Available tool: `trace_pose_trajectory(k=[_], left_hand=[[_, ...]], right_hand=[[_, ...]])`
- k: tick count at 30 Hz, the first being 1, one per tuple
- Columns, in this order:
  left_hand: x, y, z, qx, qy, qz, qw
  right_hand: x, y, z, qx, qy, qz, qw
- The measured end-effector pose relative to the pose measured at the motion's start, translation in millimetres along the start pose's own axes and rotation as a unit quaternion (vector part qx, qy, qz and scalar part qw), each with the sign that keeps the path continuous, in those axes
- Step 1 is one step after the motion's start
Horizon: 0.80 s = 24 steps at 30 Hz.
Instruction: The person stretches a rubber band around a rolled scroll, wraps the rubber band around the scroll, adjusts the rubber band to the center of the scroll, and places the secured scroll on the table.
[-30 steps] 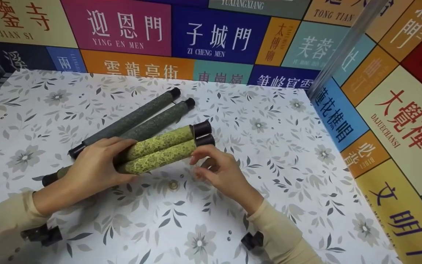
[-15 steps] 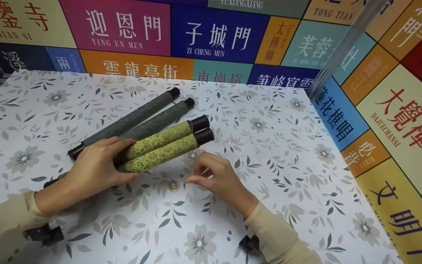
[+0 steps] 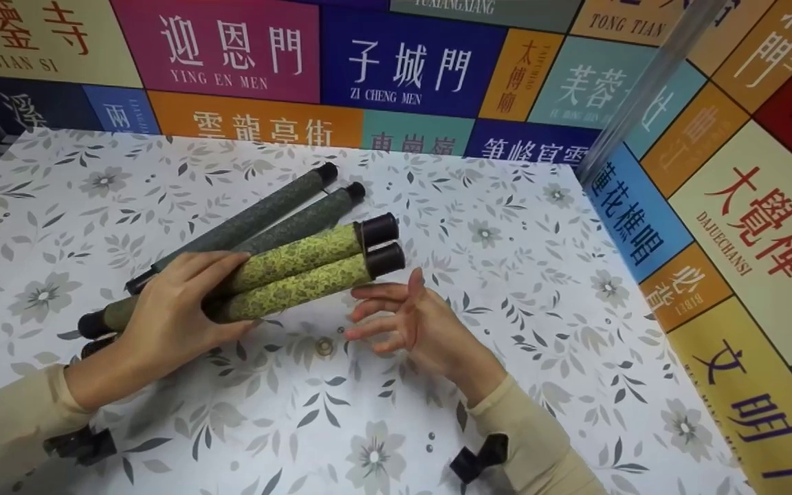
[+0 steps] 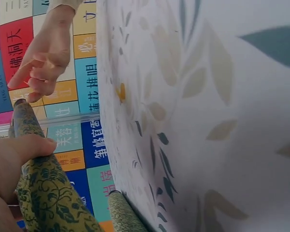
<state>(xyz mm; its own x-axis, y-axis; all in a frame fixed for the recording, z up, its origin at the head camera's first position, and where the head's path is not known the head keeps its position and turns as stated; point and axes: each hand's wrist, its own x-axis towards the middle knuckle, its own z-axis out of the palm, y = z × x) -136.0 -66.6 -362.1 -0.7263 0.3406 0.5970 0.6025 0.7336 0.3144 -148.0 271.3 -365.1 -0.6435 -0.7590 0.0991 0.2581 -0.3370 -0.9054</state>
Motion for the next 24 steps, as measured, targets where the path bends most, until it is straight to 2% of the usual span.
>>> trace_pose_trajectory(k=[4, 8, 13, 16, 19, 22, 24], left_hand=[[-2.9, -2.6, 1.8, -0.006, 0.027, 0.035, 0.999], [-4.6, -3.9, 2.6, -0.01, 0.045, 0.066, 0.9968], [-4.3, -9.6, 2.5, -0.019, 0.078, 0.131, 0.9882], [-3.7, -14.2, 0.7, -0.016, 0.095, 0.174, 0.98], [-4.3, -17.3, -2.5, 0.007, 0.094, 0.222, 0.9704], [-2.9, -18.9, -6.0, 0.037, 0.095, 0.28, 0.9547], [-0.2, -19.7, -9.9, 0.059, 0.102, 0.316, 0.9414]], right_hand=[[-7.3, -6, -4, 0.054, -0.047, 0.019, 0.9973], [-10.6, -9, -12, 0.101, -0.057, 0.042, 0.9923], [-14.3, -9, -16, 0.134, -0.09, 0.07, 0.9844], [-13.3, -11, -13, 0.131, -0.097, 0.079, 0.9834], [-13.4, -10, -10, 0.122, -0.1, 0.094, 0.983], [-16.4, -8, -9, 0.113, -0.114, 0.113, 0.9805], [-17.9, -7, -9, 0.101, -0.133, 0.122, 0.9783]])
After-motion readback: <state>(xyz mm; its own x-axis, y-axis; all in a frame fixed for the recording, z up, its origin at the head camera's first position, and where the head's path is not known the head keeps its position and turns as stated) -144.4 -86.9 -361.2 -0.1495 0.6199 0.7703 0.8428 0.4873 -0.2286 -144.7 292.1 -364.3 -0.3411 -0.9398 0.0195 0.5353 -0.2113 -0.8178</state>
